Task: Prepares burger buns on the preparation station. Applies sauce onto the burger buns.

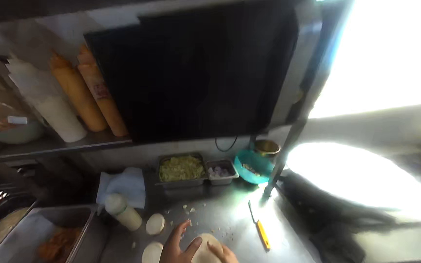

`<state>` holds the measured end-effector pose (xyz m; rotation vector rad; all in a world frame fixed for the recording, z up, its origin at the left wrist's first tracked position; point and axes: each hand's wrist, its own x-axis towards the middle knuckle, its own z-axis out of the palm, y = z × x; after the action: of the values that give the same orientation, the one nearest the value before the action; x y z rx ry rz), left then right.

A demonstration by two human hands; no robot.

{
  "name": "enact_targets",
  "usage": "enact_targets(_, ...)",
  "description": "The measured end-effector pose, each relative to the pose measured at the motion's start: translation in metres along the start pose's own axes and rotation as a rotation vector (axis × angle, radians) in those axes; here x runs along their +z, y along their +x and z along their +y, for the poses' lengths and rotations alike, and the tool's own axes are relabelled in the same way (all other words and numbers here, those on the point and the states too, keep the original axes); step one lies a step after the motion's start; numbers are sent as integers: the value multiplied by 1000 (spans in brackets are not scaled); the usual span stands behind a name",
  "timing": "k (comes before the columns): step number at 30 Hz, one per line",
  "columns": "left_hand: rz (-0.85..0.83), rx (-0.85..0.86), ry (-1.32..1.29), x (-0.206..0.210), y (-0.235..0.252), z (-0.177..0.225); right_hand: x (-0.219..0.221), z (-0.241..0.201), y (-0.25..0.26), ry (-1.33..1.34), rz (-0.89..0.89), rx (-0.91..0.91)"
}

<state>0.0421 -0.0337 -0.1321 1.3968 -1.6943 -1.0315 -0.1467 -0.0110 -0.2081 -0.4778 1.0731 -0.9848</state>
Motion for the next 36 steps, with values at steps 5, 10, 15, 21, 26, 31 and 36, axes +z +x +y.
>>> enact_targets(5, -4, -339, -167, 30, -35, -74, 9, -6, 6, -111, -61, 2)
enact_targets(10, 237, -222, 17, 49, -49, -106, 16, 17, 26, -39, -35, 117)
enact_targets(15, 317, -82, -52, 47, -58, -100, 14, 36, 48, 90, 28, 249)
enact_targets(21, 496, -514, -472, 29, -75, -100, 21, 24, 96, 92, 141, 103)
enact_targets(26, 596, -845, -831, 44, -64, -116, 5, 27, 107, -313, 172, 70)
enact_targets(31, 528, -886, -823, 60, -46, -127, -26, 48, 105, -719, 116, -308)
enact_targets(36, 470, -887, -727, 64, -40, -132, 13, 15, 146, -1284, 105, -310)
